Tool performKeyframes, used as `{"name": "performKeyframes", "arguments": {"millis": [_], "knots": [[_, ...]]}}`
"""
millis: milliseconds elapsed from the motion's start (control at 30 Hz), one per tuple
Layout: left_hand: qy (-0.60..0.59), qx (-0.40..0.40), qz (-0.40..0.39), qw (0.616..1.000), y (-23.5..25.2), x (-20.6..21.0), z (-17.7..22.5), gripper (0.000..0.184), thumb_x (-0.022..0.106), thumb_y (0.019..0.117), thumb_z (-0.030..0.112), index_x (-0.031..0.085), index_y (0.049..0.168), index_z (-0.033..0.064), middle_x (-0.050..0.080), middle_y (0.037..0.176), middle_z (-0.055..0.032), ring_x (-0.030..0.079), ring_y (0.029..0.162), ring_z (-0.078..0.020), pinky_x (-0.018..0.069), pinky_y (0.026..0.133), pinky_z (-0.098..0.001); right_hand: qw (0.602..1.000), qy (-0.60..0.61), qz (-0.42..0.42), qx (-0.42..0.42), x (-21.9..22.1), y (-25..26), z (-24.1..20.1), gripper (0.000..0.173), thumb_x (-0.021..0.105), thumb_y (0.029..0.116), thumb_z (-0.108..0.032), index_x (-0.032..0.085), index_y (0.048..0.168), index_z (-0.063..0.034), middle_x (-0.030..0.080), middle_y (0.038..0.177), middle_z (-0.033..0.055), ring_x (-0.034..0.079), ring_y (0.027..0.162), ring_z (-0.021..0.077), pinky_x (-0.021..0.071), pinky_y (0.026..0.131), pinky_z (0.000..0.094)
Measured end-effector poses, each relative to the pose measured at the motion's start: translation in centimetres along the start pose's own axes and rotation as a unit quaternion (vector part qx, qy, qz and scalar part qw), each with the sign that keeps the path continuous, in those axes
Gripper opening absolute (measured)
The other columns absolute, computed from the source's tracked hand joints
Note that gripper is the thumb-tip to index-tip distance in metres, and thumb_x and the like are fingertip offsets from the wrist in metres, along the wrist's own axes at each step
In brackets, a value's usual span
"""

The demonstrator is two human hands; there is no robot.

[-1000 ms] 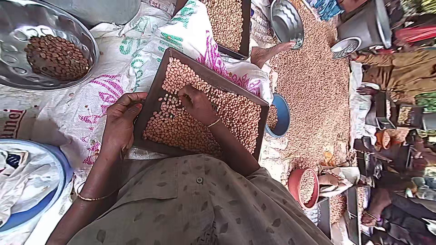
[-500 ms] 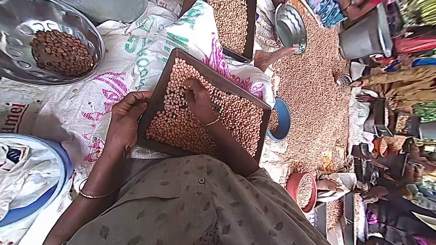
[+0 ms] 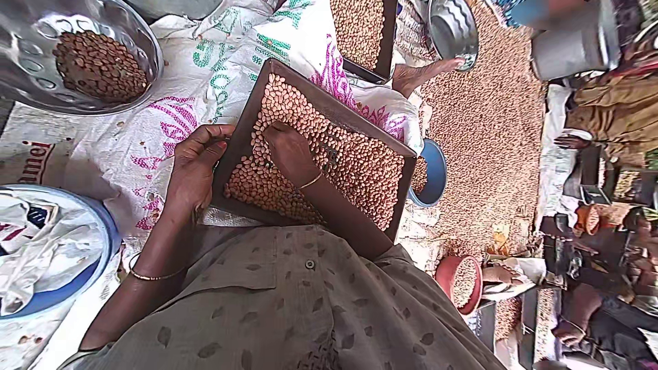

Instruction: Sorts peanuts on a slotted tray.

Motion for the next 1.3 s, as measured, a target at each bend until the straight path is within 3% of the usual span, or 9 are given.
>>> {"name": "performKeyframes", "arguments": {"millis": [400,567,667,767,833,933,1033,1100,1300], "knots": [[-0.001,0.0,0.0,1.0,0.0,0.0,0.1,0.029,0.043,0.1023,0.003,0.063,0.123,0.0089,0.068,0.113,0.0054,0.066,0.101,-0.0035,0.0557,0.089,-0.0227,0.992,-0.071,-0.101,0.014,-1.6,-0.2,-2.8,0.019,0.058,0.0949,0.001,0.073,0.107,-0.0004,0.071,0.108,0.0188,0.07,0.098,0.0353,0.057,0.073,0.0471],[0.008,0.009,0.0,1.0,0.1,0.0,0.1,0.028,0.043,0.1025,0.003,0.063,0.121,0.01,0.068,0.113,0.0068,0.066,0.101,-0.0022,0.0555,0.089,-0.0218,0.987,0.153,0.021,0.034,-2.2,-0.1,2.9,0.013,0.062,0.0929,-0.005,0.073,0.098,0.0004,0.073,0.09,0.0151,0.072,0.084,0.028,0.0572,0.075,0.0465],[-0.002,0.009,-0.003,1.0,-0.1,0.0,0.0,0.028,0.044,0.1029,0.003,0.064,0.121,0.0103,0.068,0.112,0.0072,0.066,0.101,-0.0023,0.0557,0.089,-0.022,0.875,0.401,0.246,0.114,-6.3,-2.4,8.1,0.011,0.057,0.0965,0.002,0.067,0.098,0.0063,0.07,0.084,0.0117,0.071,0.07,0.017,0.0631,0.065,0.0331],[0.003,0.013,-0.007,1.0,0.0,0.1,0.1,0.029,0.043,0.1024,0.003,0.064,0.121,0.011,0.068,0.113,0.0081,0.065,0.102,-0.0012,0.0551,0.09,-0.0212,0.596,0.621,0.466,0.205,-10.6,-5.0,12.0,0.018,0.043,0.1096,-0.012,0.056,0.104,-0.0014,0.07,0.084,0.0075,0.071,0.072,0.0158,0.0618,0.068,0.03],[0.008,0.013,-0.006,1.0,0.0,0.1,0.1,0.028,0.044,0.1019,0.003,0.064,0.12,0.0112,0.068,0.112,0.0083,0.065,0.102,-0.001,0.0548,0.09,-0.0213,0.518,0.679,0.464,0.236,-11.1,-6.4,12.9,0.031,0.034,0.1135,-0.03,0.052,0.114,-0.0045,0.071,0.093,0.0078,0.074,0.083,0.0167,0.0616,0.078,0.0305],[0.007,0.006,-0.005,1.0,0.0,0.0,0.0,0.028,0.044,0.1032,0.004,0.063,0.121,0.0105,0.068,0.112,0.0071,0.065,0.102,-0.0019,0.0554,0.09,-0.022,0.693,0.651,0.249,0.185,-8.1,-7.9,9.6,0.025,0.037,0.11,-0.011,0.061,0.108,-0.0023,0.075,0.091,0.0075,0.074,0.075,0.0148,0.0629,0.069,0.0292],[0.02,0.009,-0.006,1.0,0.1,-0.1,0.0,0.028,0.043,0.1033,0.005,0.064,0.121,0.01,0.068,0.114,0.0067,0.064,0.104,-0.0019,0.0542,0.092,-0.0218,0.865,0.502,0.003,0.0,-3.9,-7.9,5.1,0.02,0.056,0.0968,0.006,0.069,0.112,0.0085,0.072,0.101,0.0145,0.072,0.084,0.0163,0.0624,0.075,0.0312],[0.021,0.01,-0.001,1.0,0.0,0.0,0.1,0.027,0.043,0.1026,0.004,0.064,0.12,0.0098,0.068,0.114,0.0069,0.065,0.104,-0.002,0.0543,0.092,-0.0219,0.946,0.303,-0.019,-0.111,-1.0,-7.8,3.1,0.022,0.065,0.0901,0.004,0.075,0.109,0.0036,0.073,0.103,0.0178,0.071,0.092,0.0247,0.0599,0.082,0.0386],[0.018,0.004,0.003,1.0,0.0,0.0,0.1,0.028,0.043,0.1025,0.004,0.064,0.121,0.0096,0.068,0.114,0.0066,0.065,0.104,-0.0027,0.0543,0.092,-0.022,0.98,0.119,0.017,-0.156,0.6,-7.9,1.4,0.01,0.066,0.0936,0.0,0.074,0.099,0.0028,0.071,0.103,0.0205,0.071,0.099,0.0362,0.0607,0.081,0.0453]]}}
Point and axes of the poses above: each hand's wrist, its own y-axis towards the middle knuckle, its own x-axis out of the palm, z = x × y, the point moved 1 cm from there along y, towards the middle knuckle
